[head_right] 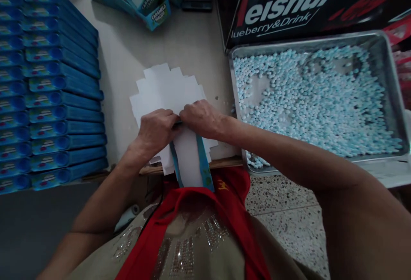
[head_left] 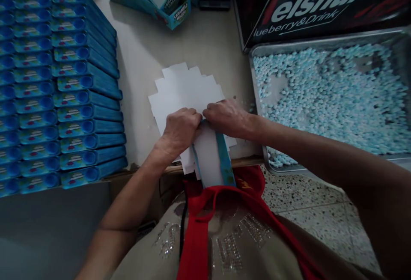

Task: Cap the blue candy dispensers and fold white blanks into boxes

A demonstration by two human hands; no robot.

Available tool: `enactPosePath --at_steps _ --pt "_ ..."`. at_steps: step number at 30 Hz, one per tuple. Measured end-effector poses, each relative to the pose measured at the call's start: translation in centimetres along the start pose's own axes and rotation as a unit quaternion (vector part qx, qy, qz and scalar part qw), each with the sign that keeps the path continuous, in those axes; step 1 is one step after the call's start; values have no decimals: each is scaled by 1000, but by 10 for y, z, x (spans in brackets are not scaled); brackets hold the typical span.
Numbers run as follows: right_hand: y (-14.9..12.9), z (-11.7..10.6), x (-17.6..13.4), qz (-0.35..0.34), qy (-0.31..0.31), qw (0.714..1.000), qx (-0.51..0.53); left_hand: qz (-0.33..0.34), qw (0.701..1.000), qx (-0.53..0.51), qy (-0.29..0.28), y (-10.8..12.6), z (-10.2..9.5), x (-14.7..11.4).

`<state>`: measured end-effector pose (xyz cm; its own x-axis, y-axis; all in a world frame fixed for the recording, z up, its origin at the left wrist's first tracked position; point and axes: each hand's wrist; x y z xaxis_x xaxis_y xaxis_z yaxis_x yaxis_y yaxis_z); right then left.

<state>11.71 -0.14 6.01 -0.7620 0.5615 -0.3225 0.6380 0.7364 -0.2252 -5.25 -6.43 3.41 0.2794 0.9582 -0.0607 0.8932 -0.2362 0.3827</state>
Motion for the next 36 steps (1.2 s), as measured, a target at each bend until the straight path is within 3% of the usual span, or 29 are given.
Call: enactPosePath --at_steps 4,8,11,15,19,21,23,25,27,29,36 --pt "-10 -10 16 27 -13 1000 -4 -24 1000 -8 -2 -14 -3 6" --pt "-5 -24 22 72 73 994 42 -173 983 67 14 -22 -25 6" --pt "1 -26 -3 123 70 988 62 -288 947 137 -46 -16 -41 -2" --pt "4 -8 -50 163 7 986 45 -323 923 165 -129 4 -46 -20" --pt "6 12 -66 139 33 990 12 -297 926 187 -141 21 -47 -32" --pt "6 17 -64 104 31 994 -11 -275 933 206 -108 26 -49 -33" --pt "5 19 -61 63 34 997 -39 -217 950 220 -41 27 -49 -29" --pt "4 20 -60 39 45 996 -62 -104 971 215 -2 24 -48 -21" --pt "3 20 -61 42 43 996 -73 14 977 207 -36 17 -44 -11" --pt "3 18 -61 51 21 996 -72 92 971 206 -84 7 -39 -3" --pt "4 15 -49 50 -26 997 -50 170 963 201 -53 -16 -20 -3"
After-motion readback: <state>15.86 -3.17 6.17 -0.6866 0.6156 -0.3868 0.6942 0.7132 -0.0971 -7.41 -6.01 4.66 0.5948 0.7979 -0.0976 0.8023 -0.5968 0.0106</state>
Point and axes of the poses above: each hand's wrist, its own x-axis towards the middle knuckle, its own z-axis out of the palm, y = z × x, and after that the axes turned 1 degree about x, right-handed
